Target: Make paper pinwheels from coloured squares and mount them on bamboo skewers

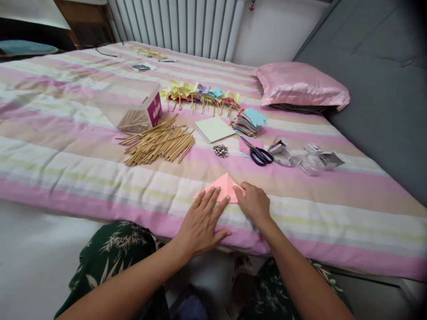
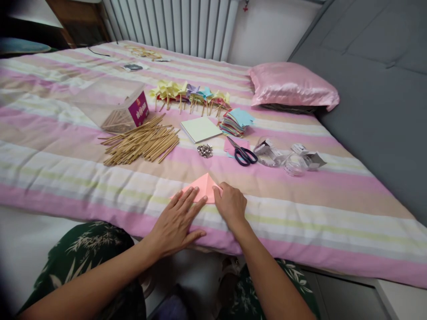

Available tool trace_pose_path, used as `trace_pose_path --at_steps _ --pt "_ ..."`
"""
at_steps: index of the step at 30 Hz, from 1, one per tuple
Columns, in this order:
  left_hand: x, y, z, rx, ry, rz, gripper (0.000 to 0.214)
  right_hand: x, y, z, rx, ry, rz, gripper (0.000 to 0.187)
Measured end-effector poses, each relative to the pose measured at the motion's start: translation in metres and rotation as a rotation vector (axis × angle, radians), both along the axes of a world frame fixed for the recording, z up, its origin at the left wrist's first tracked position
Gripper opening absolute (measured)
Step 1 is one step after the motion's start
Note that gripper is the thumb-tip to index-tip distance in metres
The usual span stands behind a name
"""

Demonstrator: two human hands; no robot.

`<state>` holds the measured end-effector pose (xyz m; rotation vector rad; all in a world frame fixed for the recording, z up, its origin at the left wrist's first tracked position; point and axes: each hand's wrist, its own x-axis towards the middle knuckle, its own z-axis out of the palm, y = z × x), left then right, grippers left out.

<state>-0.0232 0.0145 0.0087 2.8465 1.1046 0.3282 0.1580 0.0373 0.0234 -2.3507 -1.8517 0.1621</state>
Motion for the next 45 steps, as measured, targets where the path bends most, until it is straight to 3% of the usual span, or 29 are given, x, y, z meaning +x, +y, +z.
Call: trace_pose_path --at_steps 15,19,23,26,32,38,41,45 --pt "0.001 0.001 -0.004 -0.065 -0.017 0.033 0.087 -0.001 -0.001 -0.001 0.037 0.057 -0.019 0.032" --pt "0.002 0.001 -0.005 -0.057 -0.034 0.049 0.086 0.001 -0.007 -0.002 0.130 0.213 -0.065 0.026" --pt "0.003 0.002 -0.004 -0.058 -0.048 0.046 0.084 0.018 -0.012 -0.002 0.200 0.505 0.010 0.024" --pt "0.004 0.002 -0.003 -0.044 -0.060 0.045 0.083 0.041 -0.015 0.001 0.124 0.700 0.072 0.023" --pt "0.004 0.004 -0.002 -0.019 -0.070 0.034 0.083 0.072 -0.019 0.005 0.047 0.862 0.086 0.026" --pt "0.006 0.004 -0.002 -0.005 -0.057 0.033 0.081 0.079 -0.020 0.010 0.027 0.909 -0.080 0.031" --pt "0.006 0.004 -0.002 0.001 -0.050 0.031 0.082 0.078 -0.023 0.016 -0.065 0.968 -0.108 0.042" --pt "0.007 0.004 -0.002 0.001 -0.044 0.041 0.082 0.070 -0.028 0.023 -0.167 1.144 -0.126 0.037"
